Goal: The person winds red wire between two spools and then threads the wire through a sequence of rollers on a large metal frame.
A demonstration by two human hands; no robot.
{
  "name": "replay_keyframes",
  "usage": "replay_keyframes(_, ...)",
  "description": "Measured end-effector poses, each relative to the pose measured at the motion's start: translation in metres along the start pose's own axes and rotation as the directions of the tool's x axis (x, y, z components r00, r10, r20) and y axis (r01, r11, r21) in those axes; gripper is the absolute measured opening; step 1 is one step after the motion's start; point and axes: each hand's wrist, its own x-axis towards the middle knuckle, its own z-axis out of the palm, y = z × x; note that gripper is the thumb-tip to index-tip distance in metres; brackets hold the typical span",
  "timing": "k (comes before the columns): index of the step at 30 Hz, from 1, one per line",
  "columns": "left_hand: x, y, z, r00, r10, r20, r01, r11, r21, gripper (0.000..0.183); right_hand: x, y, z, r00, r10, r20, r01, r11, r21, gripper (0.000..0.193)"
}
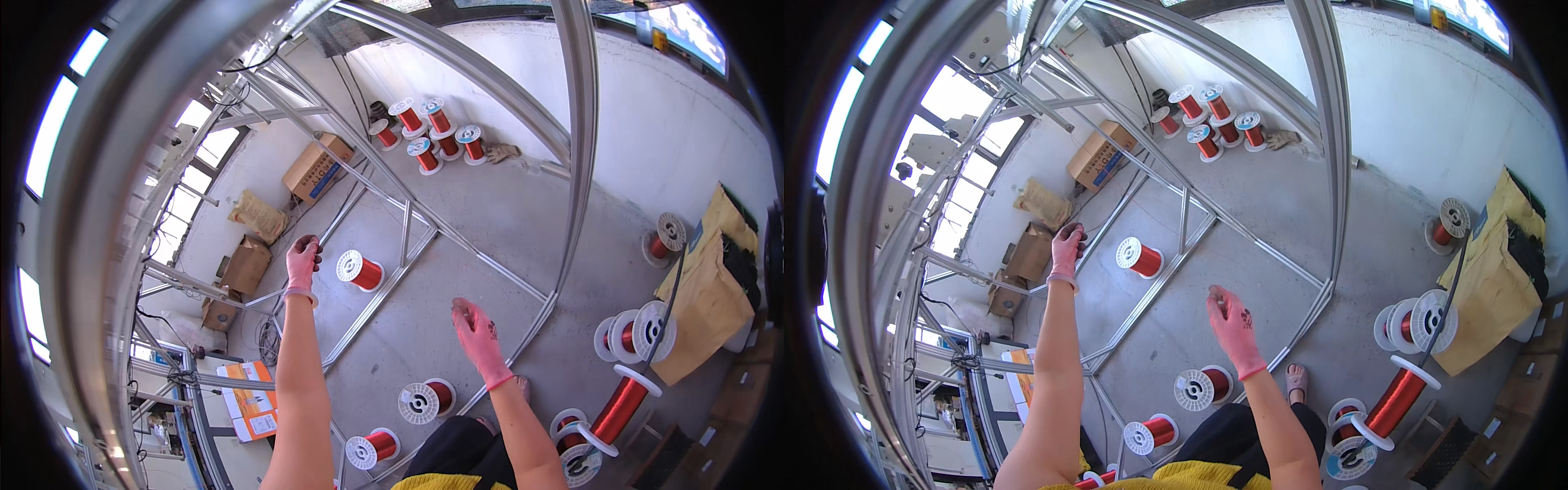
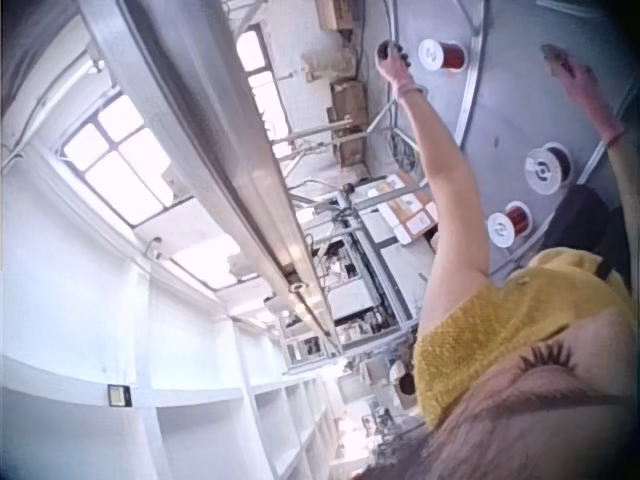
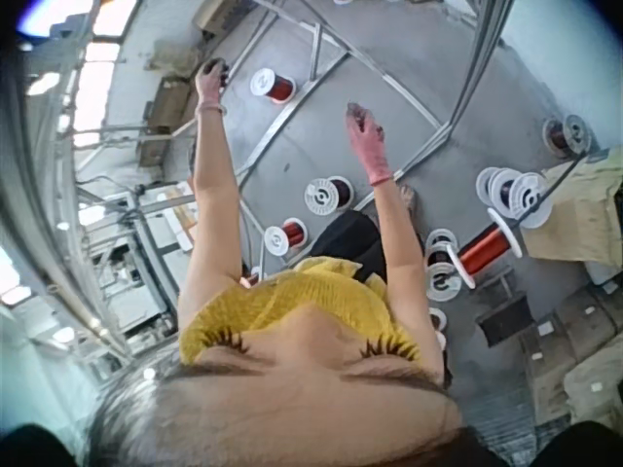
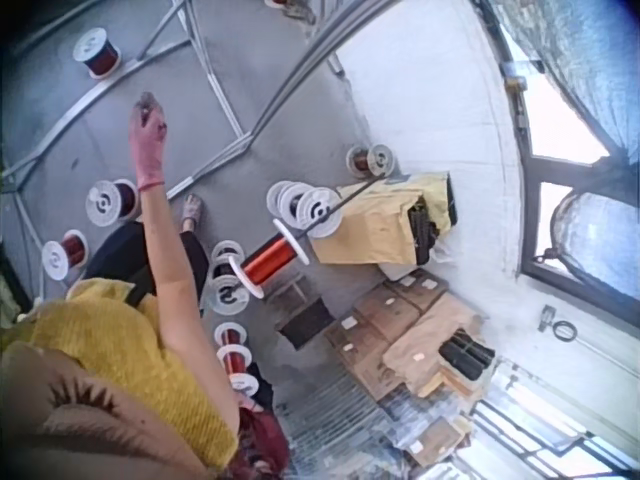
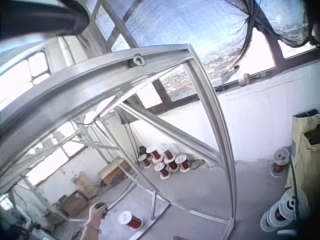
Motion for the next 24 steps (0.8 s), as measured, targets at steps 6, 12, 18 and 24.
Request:
replay_keyframes(6,0.016,-0.024,0.008,0.991,0.093,-0.095,-0.084,0.992,0.094,0.013,-0.025,0.027,0.003,0.997,-0.070,-0.028,0.072,0.995,0.070,0.027)
replay_keyframes(12,0.008,-0.007,-0.006,0.990,0.016,-0.142,-0.070,0.920,-0.385,0.014,-0.030,0.015,0.041,0.992,-0.048,0.118,0.032,0.990,0.137,0.030)
replay_keyframes(18,0.042,-0.006,-0.038,0.970,-0.082,-0.229,-0.122,0.650,-0.750,0.012,-0.034,-0.058,0.096,0.908,-0.248,0.338,0.247,0.968,0.046,0.030)
replay_keyframes(24,0.093,-0.028,-0.029,0.955,0.278,-0.100,-0.148,0.159,-0.976,0.017,-0.045,-0.124,0.120,0.817,-0.357,0.453,0.385,0.922,0.032,0.031)
